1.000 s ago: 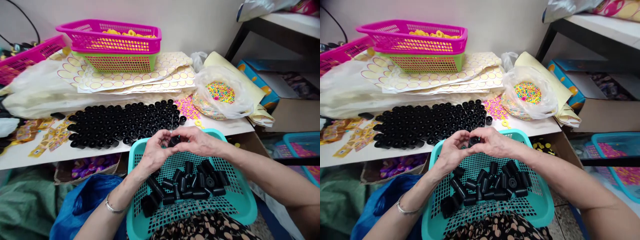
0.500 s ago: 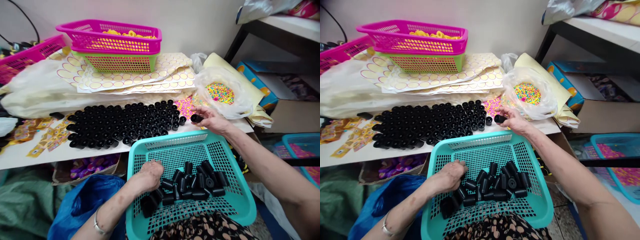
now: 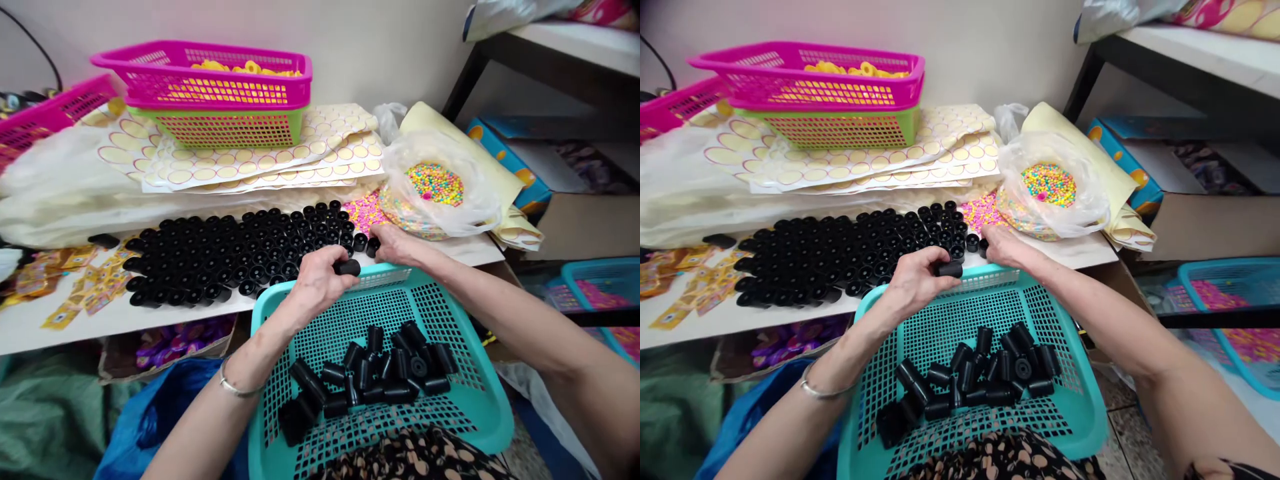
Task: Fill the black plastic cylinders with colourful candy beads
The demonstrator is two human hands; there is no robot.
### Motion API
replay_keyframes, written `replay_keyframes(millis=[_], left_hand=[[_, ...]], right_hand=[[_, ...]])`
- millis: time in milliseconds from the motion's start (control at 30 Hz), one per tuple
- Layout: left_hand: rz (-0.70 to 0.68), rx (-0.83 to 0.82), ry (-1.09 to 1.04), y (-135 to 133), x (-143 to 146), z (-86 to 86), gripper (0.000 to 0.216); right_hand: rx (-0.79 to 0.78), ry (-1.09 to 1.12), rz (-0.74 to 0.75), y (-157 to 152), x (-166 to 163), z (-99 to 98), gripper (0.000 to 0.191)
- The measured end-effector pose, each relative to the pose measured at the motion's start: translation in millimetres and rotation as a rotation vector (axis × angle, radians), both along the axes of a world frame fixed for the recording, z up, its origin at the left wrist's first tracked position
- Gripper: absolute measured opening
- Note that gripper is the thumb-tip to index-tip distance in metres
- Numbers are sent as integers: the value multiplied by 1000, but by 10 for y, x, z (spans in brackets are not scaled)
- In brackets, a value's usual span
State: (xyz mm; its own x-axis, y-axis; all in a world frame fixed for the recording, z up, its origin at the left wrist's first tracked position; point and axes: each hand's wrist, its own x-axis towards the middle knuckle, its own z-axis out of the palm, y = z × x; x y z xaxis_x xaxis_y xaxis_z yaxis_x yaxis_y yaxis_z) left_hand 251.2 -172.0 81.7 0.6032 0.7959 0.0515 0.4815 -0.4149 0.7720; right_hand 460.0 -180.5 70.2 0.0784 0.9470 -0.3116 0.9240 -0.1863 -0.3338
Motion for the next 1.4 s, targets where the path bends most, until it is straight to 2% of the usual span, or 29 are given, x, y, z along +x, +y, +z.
replay_keyframes(millis=[100, 200, 300, 367, 467, 533, 600, 667, 733, 767, 833, 900, 967, 1067, 1133, 1200, 1233, 1300, 1333, 1400], left_hand=[[-28, 102, -56, 116, 204, -60, 14], [-76, 174, -48, 181, 344, -122, 22], [-133, 177, -36, 202, 455, -156, 31], [-169, 194, -16, 205, 508, -148, 30], [-214, 359, 105, 217, 556, -101, 24], [-292, 501, 217, 243, 576, -76, 16], [-382, 593, 294, 287, 588, -81, 9], [-445, 627, 329, 339, 590, -118, 8], [-454, 631, 357, 392, 582, -172, 9], [-449, 630, 367, 418, 576, -196, 10], [-442, 636, 368, 460, 565, -224, 12], [-447, 657, 357, 466, 554, -206, 14], [-435, 674, 339, 390, 527, -142, 14], [-415, 588, 335, 49, 400, -24, 20], [-535, 378, 448, -291, 243, -1, 20], [-624, 276, 542, -624, 64, -53, 12], [-708, 125, 632, -760, -17, -100, 20], [-749, -67, 753, -944, -141, -208, 55], [-755, -134, 785, -993, -180, -257, 68], [-750, -176, 784, -1027, -220, -325, 75]], right_hand=[[92, -6, 46, -106, 6, 86, 28], [300, 110, 77, -284, -7, 159, 28], [298, 414, 142, -399, -68, 165, 30], [293, 508, 153, -411, -89, 141, 30], [380, 427, 61, -407, -12, 130, 25], [402, 363, 4, -461, 95, 161, 16], [299, 391, 51, -588, 197, 208, 9], [54, 480, 214, -780, 243, 242, 10], [-168, 470, 378, -1005, 212, 227, 9], [-216, 413, 434, -1116, 168, 195, 10], [-222, 274, 509, -1311, 39, 89, 24], [-214, 172, 545, -1450, -114, -39, 39], [-239, 93, 545, -1538, -262, -137, 40], [-261, 13, 504, -1624, -428, -170, 39], [-279, 28, 461, -1676, -486, -146, 42], [-296, 71, 402, -1719, -498, -137, 46], [-305, 107, 373, -1731, -489, -148, 47], [-338, 215, 335, -1727, -455, -204, 50], [-363, 276, 326, -1713, -437, -242, 52], [-399, 370, 311, -1673, -412, -317, 53]])
